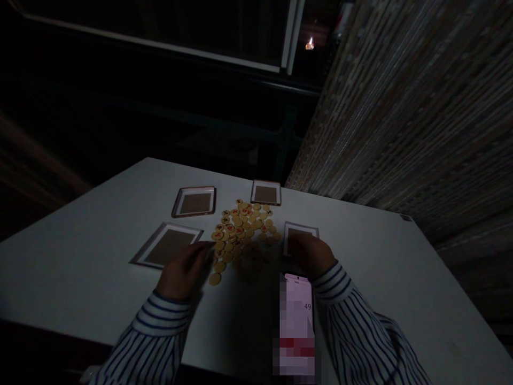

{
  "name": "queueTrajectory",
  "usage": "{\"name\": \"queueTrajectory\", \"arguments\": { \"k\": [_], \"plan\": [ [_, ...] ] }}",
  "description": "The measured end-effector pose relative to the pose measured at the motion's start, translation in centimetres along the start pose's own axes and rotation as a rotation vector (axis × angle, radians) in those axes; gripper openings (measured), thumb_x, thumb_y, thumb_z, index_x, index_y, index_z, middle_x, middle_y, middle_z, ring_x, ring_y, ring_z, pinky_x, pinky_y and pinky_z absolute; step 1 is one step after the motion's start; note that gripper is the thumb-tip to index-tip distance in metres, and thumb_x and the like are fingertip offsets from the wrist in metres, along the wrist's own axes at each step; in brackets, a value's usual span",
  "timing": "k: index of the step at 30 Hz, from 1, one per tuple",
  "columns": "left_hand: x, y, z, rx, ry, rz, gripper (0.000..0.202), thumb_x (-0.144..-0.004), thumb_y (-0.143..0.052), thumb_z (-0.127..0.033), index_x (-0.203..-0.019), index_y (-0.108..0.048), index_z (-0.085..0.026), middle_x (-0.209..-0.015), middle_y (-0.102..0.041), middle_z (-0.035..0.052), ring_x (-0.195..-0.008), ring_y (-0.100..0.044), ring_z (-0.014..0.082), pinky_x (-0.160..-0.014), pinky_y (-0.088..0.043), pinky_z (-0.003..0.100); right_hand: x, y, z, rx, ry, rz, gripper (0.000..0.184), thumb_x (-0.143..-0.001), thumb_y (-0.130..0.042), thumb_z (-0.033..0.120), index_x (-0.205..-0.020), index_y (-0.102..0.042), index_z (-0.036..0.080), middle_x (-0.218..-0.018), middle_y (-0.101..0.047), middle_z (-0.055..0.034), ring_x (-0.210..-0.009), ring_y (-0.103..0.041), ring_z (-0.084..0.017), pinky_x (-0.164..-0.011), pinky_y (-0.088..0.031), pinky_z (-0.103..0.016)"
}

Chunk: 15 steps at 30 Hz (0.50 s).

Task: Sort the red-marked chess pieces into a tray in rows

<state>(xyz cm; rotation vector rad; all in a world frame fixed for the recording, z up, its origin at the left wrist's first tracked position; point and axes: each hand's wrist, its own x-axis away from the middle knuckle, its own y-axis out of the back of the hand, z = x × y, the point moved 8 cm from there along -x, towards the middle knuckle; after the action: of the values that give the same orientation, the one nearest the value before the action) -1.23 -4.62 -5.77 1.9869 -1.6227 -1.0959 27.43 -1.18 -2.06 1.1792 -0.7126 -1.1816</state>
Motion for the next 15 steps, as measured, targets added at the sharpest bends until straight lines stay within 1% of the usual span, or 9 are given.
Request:
{"name": "queueTrajectory", "arguments": {
  "k": [3, 8, 12, 15],
  "plan": [
    [0.2, -0.2, 0.5, 0.013, -0.011, -0.012, 0.035, -0.086, -0.037, -0.033, -0.105, -0.060, -0.014, -0.101, -0.066, 0.0094, -0.095, -0.061, 0.0194, -0.086, -0.048, 0.033, -0.6, -0.4, 0.8, 0.045, 0.010, 0.043, 0.026, -0.080, -0.046, 0.026, -0.094, -0.067, 0.022, -0.093, -0.069, -0.0050, -0.082, -0.064, -0.019, -0.069, -0.048, -0.027],
    [0.5, -0.9, 0.7, 0.008, -0.047, 0.006, 0.034, -0.087, -0.039, -0.031, -0.105, -0.060, -0.013, -0.100, -0.066, 0.0098, -0.094, -0.061, 0.0192, -0.085, -0.049, 0.033, -1.5, -1.0, 2.8, 0.093, 0.062, 0.100, 0.023, -0.077, -0.049, 0.021, -0.088, -0.069, 0.021, -0.085, -0.070, -0.0056, -0.080, -0.064, -0.018, -0.069, -0.048, -0.026],
    [0.8, -1.3, 0.3, -0.030, -0.126, -0.012, 0.033, -0.087, -0.038, -0.028, -0.106, -0.059, -0.010, -0.100, -0.067, 0.0112, -0.093, -0.062, 0.0195, -0.083, -0.051, 0.033, -1.9, -1.4, 4.6, 0.065, 0.154, 0.100, 0.025, -0.078, -0.049, 0.021, -0.094, -0.068, 0.019, -0.084, -0.070, -0.0067, -0.075, -0.064, -0.017, -0.066, -0.047, -0.025],
    [1.0, -1.6, 0.1, -0.062, -0.176, -0.025, 0.032, -0.087, -0.039, -0.027, -0.106, -0.059, -0.010, -0.098, -0.067, 0.0111, -0.091, -0.062, 0.0195, -0.081, -0.052, 0.033, -2.2, -2.3, 5.4, 0.106, 0.215, 0.105, 0.024, -0.080, -0.049, 0.023, -0.092, -0.069, 0.019, -0.081, -0.070, -0.0066, -0.072, -0.064, -0.017, -0.064, -0.046, -0.026]
  ]
}}
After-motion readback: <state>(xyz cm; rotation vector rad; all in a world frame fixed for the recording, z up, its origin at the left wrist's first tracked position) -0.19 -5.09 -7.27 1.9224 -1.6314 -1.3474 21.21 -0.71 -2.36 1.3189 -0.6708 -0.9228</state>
